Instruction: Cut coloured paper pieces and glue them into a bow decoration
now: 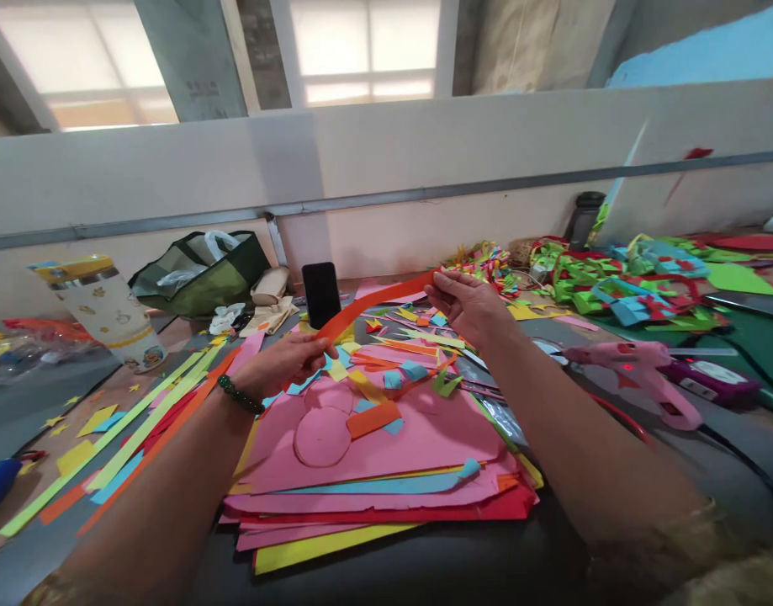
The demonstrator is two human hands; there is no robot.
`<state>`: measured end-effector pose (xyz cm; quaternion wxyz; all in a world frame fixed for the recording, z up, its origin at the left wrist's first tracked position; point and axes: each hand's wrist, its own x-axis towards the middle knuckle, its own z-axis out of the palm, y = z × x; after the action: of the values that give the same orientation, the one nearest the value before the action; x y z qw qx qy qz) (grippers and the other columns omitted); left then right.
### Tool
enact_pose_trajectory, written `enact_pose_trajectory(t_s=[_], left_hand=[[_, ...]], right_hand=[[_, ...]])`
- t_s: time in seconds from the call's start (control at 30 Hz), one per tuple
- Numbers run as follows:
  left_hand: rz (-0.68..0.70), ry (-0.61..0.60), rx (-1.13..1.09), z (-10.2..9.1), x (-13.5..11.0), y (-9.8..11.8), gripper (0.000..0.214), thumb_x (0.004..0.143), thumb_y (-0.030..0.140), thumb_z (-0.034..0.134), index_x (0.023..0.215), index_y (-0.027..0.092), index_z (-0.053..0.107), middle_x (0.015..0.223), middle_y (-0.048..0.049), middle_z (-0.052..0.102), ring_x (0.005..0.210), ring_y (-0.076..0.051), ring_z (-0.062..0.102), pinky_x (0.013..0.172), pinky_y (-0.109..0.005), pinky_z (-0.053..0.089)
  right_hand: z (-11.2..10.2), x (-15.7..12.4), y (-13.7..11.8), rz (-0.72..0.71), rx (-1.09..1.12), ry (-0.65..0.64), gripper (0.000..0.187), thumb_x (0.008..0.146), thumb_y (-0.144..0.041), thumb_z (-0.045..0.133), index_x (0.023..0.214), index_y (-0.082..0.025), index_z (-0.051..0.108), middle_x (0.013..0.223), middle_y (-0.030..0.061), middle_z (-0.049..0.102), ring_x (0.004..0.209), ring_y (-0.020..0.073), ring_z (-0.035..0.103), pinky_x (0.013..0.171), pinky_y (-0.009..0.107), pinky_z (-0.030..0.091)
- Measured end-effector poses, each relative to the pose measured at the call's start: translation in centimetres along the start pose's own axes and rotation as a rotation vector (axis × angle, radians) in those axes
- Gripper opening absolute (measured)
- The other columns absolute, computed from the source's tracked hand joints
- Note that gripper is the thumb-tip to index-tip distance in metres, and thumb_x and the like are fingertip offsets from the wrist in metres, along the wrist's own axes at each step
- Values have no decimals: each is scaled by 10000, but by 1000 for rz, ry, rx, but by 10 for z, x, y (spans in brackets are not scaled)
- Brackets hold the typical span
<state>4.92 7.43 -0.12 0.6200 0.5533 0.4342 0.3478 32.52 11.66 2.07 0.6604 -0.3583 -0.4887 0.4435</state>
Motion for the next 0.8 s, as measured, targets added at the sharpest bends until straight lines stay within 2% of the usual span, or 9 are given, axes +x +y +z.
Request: enact_pose_trajectory(t_s=[0.17, 0.3, 0.43, 0.57, 0.63, 0.73, 0.8], left_hand=[[-41, 23, -183, 20, 6, -7, 161, 818, 260, 575, 718, 139, 539, 514, 58, 422, 332, -7, 258, 324, -108, 143], [-30, 27, -320, 29, 7, -9, 141, 859, 243, 518, 751, 155, 497, 532, 70, 378, 362, -23, 304, 338, -106, 213], [-6, 45, -414, 34, 3, -4, 147, 901, 192, 428, 765, 162, 476, 558, 63, 371, 409, -41, 379, 396, -125, 325], [17, 30, -467, 42, 1, -6, 156, 902, 214, 454, 761, 157, 484, 536, 75, 327, 384, -30, 313, 357, -116, 228], [36, 34, -487, 48, 1, -8, 205, 879, 279, 522, 723, 156, 474, 526, 80, 324, 380, -23, 289, 349, -118, 203], [51, 60, -546, 55, 0, -12, 378, 791, 487, 607, 668, 162, 458, 517, 75, 364, 386, -23, 315, 350, -123, 241], [59, 18, -609, 58, -1, -12, 449, 735, 593, 603, 694, 158, 500, 534, 65, 413, 397, -28, 348, 357, -134, 278]], right_hand=[[26, -25, 0, -128, 16, 59, 176, 656, -261, 761, 711, -204, 604, 659, -41, 641, 646, 93, 646, 696, 229, 549], [47, -55, 0, -374, -218, -62, 121, 714, -289, 713, 735, -198, 637, 718, 1, 650, 700, 137, 642, 714, 287, 539], [54, -71, 4, -639, -435, -192, 53, 790, -245, 653, 754, -207, 659, 811, 28, 643, 755, 146, 618, 660, 274, 522], [55, -76, 10, -804, -522, -272, 59, 820, -208, 623, 794, -225, 673, 837, 30, 645, 810, 150, 620, 701, 281, 524], [56, -79, 13, -876, -561, -298, 80, 833, -187, 601, 811, -225, 667, 852, 34, 650, 824, 149, 618, 745, 290, 517], [59, -84, 18, -957, -623, -410, 123, 860, -155, 548, 823, -207, 653, 862, 47, 651, 812, 136, 614, 730, 262, 511], [62, -87, 23, -994, -675, -477, 139, 871, -147, 527, 820, -191, 649, 859, 56, 653, 799, 132, 606, 702, 245, 505]])
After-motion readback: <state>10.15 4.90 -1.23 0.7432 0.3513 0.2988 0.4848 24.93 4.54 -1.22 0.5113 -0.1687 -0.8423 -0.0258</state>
